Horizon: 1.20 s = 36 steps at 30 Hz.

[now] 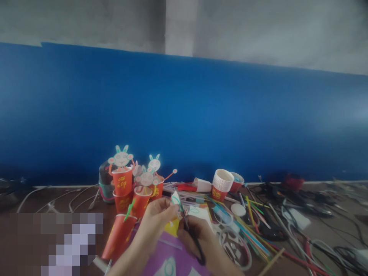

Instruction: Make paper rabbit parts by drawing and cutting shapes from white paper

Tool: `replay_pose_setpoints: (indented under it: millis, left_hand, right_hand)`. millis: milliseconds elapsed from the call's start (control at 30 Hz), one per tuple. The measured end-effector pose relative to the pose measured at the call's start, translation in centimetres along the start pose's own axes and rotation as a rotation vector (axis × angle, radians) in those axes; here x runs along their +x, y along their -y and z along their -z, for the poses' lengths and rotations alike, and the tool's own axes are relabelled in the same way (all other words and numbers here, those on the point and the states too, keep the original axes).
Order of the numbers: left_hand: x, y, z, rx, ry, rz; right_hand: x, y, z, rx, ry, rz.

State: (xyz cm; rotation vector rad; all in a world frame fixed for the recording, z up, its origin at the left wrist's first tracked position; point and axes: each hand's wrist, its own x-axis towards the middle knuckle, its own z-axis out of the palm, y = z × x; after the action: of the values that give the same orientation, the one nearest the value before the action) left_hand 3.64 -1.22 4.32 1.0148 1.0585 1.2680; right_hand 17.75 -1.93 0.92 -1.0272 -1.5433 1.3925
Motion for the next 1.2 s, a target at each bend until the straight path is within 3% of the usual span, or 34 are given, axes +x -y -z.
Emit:
replay_pose_setpoints:
  millis: [700, 1200]
  left_hand:
    - [-0.19, -0.45, -0.1, -0.02, -0.02, -0.031]
    - [0.07, 0.27, 0.0, 0.03, 0.011, -0.023]
  right_hand:
    - [0.16, -0.36, -0.23, -0.008, -0.005, 0.013]
    - [0.01, -0.03, -0.4, 0.064, -0.014, -0.003]
